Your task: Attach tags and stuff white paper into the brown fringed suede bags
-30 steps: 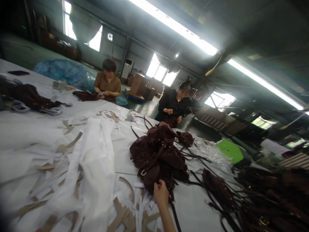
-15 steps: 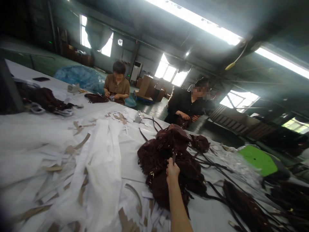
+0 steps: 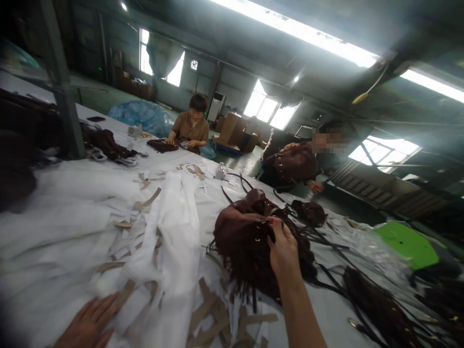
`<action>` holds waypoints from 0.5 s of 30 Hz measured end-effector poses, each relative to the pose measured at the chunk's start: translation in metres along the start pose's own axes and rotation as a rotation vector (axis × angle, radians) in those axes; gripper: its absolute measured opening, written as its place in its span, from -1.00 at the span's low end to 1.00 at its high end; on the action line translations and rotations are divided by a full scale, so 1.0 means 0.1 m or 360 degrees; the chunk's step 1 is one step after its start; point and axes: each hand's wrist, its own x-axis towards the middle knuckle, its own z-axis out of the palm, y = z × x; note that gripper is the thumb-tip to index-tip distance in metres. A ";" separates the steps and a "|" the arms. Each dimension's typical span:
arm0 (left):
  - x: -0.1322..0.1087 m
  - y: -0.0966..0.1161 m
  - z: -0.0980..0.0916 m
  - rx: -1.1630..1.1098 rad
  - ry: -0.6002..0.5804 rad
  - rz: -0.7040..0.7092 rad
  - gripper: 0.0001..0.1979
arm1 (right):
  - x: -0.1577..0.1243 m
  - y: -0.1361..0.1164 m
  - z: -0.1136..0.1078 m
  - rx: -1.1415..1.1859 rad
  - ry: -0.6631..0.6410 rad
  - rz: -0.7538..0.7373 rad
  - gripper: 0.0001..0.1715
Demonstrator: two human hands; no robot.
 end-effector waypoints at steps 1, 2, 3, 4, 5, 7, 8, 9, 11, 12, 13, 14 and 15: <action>0.00 0.01 -0.02 0.0001 -0.0021 -0.0008 -0.57 | 0.02 -0.05 0.04 0.0106 -0.0004 0.0053 -0.50; 0.00 0.02 -0.05 -0.0014 -0.0030 -0.0016 -0.57 | 0.02 -0.11 0.07 0.0180 -0.0020 0.0087 -0.48; -0.01 0.03 -0.07 -0.0042 -0.0025 -0.0020 -0.58 | 0.00 -0.18 0.11 0.0222 -0.0033 0.0085 -0.47; -0.01 0.03 -0.08 -0.0080 -0.0010 -0.0030 -0.59 | -0.05 -0.26 0.14 0.0261 -0.0046 0.0066 -0.47; -0.01 0.03 -0.08 -0.0126 0.0008 -0.0051 -0.60 | -0.12 -0.35 0.16 0.0309 -0.0059 0.0036 -0.48; -0.02 0.02 -0.05 -0.0231 0.0061 -0.0117 -0.62 | -0.33 -0.59 0.20 0.0425 -0.0095 -0.0072 -0.53; -0.02 0.01 -0.03 -0.0290 0.0092 -0.0156 -0.63 | -0.46 -0.73 0.22 0.0488 -0.0115 -0.0147 -0.57; -0.02 -0.01 -0.01 -0.0350 0.0122 -0.0192 -0.65 | -0.60 -0.88 0.24 0.0545 -0.0139 -0.0224 -0.62; 0.01 -0.02 -0.01 -0.0474 0.0154 -0.0208 -0.67 | -0.92 -1.19 0.27 0.0616 -0.0176 -0.0361 -0.70; 0.03 -0.02 -0.05 -0.0530 0.0150 -0.0181 -0.69 | -1.08 -1.34 0.28 0.0633 -0.0183 -0.0409 -0.71; 0.07 -0.01 -0.12 -0.0578 0.0143 -0.0142 -0.70 | -1.24 -1.50 0.31 0.0639 -0.0181 -0.0448 -0.72; 0.10 0.00 -0.23 -0.0622 0.0142 -0.0105 -0.69 | -1.41 -1.64 0.34 0.0636 -0.0171 -0.0489 -0.73; 0.14 0.04 -0.38 -0.0668 0.0151 -0.0081 -0.67 | -1.57 -1.78 0.37 0.0627 -0.0149 -0.0537 -0.74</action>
